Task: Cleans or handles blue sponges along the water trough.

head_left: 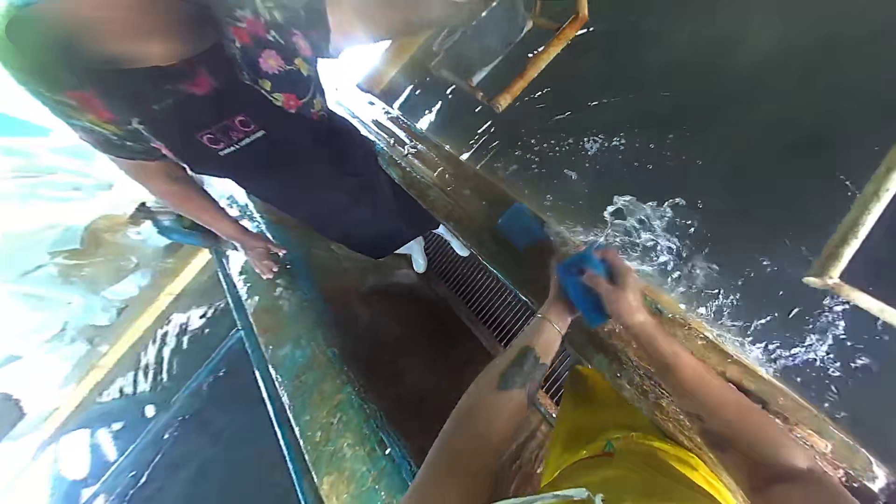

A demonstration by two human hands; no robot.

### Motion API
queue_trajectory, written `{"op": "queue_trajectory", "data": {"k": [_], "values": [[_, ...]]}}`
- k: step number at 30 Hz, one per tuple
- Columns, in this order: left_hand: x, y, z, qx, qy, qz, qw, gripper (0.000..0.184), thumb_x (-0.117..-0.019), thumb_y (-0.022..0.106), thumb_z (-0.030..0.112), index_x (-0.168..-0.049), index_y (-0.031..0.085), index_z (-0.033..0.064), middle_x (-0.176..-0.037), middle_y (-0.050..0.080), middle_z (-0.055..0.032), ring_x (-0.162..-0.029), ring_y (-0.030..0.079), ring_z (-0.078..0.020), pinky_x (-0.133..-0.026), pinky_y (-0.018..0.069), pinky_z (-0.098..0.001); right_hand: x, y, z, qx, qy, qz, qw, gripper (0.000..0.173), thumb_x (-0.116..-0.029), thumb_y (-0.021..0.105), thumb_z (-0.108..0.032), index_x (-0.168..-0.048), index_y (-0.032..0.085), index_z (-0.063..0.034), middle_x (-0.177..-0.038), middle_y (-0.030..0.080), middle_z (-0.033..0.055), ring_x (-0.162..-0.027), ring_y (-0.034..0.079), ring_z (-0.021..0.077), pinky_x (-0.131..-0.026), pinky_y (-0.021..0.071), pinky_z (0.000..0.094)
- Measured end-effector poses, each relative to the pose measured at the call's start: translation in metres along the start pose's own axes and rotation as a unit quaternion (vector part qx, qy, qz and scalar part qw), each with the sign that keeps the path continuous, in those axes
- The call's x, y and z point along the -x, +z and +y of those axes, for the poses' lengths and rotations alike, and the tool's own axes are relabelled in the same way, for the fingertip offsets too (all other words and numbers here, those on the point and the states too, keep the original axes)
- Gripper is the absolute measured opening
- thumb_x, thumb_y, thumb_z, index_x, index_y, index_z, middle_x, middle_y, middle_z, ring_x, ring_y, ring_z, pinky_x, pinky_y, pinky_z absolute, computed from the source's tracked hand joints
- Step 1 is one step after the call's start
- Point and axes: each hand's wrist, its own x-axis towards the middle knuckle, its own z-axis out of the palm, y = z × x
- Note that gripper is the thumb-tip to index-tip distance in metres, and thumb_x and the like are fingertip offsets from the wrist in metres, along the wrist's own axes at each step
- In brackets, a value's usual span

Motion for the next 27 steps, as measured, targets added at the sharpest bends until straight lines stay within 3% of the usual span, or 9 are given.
{"op": "queue_trajectory", "data": {"k": [2,6,9,13,16,19,22,25,27], "values": [[0.026,0.006,0.005,-0.014,0.009,0.03,0.999,0.031,-0.1128,0.027,0.013,-0.126,0.052,0.0002,-0.098,0.06,-0.0073,-0.085,0.059,-0.0102,-0.078,0.0526,-0.0261,-0.004,0.017,-0.006,0.122,-0.05,-0.002,0.991,0.035,-0.0973,0.066,-0.025,-0.123,0.067,-0.0012,-0.118,0.066,0.0201,-0.11,0.065,0.0327,-0.096,0.0528,0.0556],[0.024,0.031,-0.005,0.056,0.049,0.042,0.996,0.065,-0.1057,0.016,0.064,-0.128,0.056,0.0184,-0.105,0.067,-0.0063,-0.092,0.066,-0.0192,-0.074,0.0569,-0.0385,-0.026,0.02,0.001,0.142,0.04,0.034,0.989,0.047,-0.1087,0.042,-0.037,-0.115,0.066,0.0028,-0.104,0.068,0.0278,-0.099,0.066,0.0432,-0.086,0.0519,0.0644],[0.023,0.018,-0.021,0.0,0.141,0.062,0.988,0.051,-0.1107,0.035,0.042,-0.155,0.034,0.0147,-0.139,0.056,-0.0117,-0.122,0.058,-0.0212,-0.1,0.0513,-0.0418,-0.025,0.035,0.018,0.078,0.034,0.019,0.996,0.053,-0.1113,0.036,-0.039,-0.107,0.065,0.0051,-0.09,0.065,0.0233,-0.082,0.065,0.0352,-0.074,0.0533,0.0572],[0.022,-0.013,-0.007,-0.045,0.173,0.114,0.977,0.044,-0.1075,0.05,0.028,-0.148,0.044,0.013,-0.127,0.062,-0.0079,-0.11,0.062,-0.0165,-0.095,0.0535,-0.0397,0.009,0.039,0.021,0.028,-0.013,-0.106,0.994,0.048,-0.1053,0.053,-0.015,-0.151,0.047,-0.0018,-0.147,0.051,0.0262,-0.132,0.054,0.0346,-0.11,0.0455,0.0505],[0.027,-0.036,0.001,-0.057,0.147,0.078,0.984,0.043,-0.1035,0.06,0.029,-0.143,0.051,0.0152,-0.12,0.068,-0.0083,-0.101,0.068,-0.0188,-0.088,0.058,-0.0399,-0.009,-0.024,0.046,0.074,-0.047,-0.11,0.99,0.053,-0.098,0.064,-0.014,-0.149,0.053,-0.0101,-0.157,0.041,0.0197,-0.136,0.05,0.0332,-0.107,0.0489,0.0508],[0.035,-0.059,-0.001,0.006,0.08,0.07,0.994,0.044,-0.1056,0.051,0.043,-0.143,0.053,0.0186,-0.121,0.068,-0.0107,-0.106,0.068,-0.0252,-0.089,0.058,-0.0456,-0.024,-0.151,0.103,0.174,0.024,0.139,0.975,0.042,-0.1027,0.057,-0.017,-0.144,0.056,-0.0082,-0.145,0.056,0.0159,-0.126,0.059,0.0257,-0.105,0.0513,0.0423],[0.039,-0.075,-0.01,0.033,0.08,0.12,0.989,0.041,-0.1085,0.045,0.041,-0.139,0.055,0.0166,-0.119,0.068,-0.0097,-0.105,0.067,-0.0235,-0.089,0.0566,-0.0448,0.013,-0.243,0.153,0.285,0.22,0.319,0.877,0.052,-0.1012,0.058,-0.025,-0.15,0.051,-0.007,-0.153,0.046,0.0247,-0.143,0.045,0.0377,-0.118,0.036,0.0522],[0.033,-0.072,-0.025,0.007,0.089,0.18,0.98,0.039,-0.1108,0.039,0.038,-0.136,0.057,0.0152,-0.116,0.067,-0.0085,-0.102,0.065,-0.0212,-0.087,0.0554,-0.0441,0.04,-0.224,0.157,-0.017,0.28,0.204,0.938,0.039,-0.1106,0.037,-0.024,-0.138,0.052,-0.0003,-0.124,0.064,0.0138,-0.109,0.063,0.0179,-0.091,0.0556,0.0365],[0.025,-0.058,-0.03,-0.004,0.09,0.198,0.976,0.038,-0.1109,0.039,0.037,-0.133,0.058,0.0138,-0.113,0.067,-0.0093,-0.099,0.065,-0.0211,-0.084,0.0551,-0.0435,0.021,-0.182,0.129,-0.261,0.244,0.029,0.934,0.05,-0.1125,0.017,-0.032,-0.134,0.048,0.0008,-0.119,0.067,0.0149,-0.107,0.067,0.0222,-0.09,0.0575,0.0378]]}}
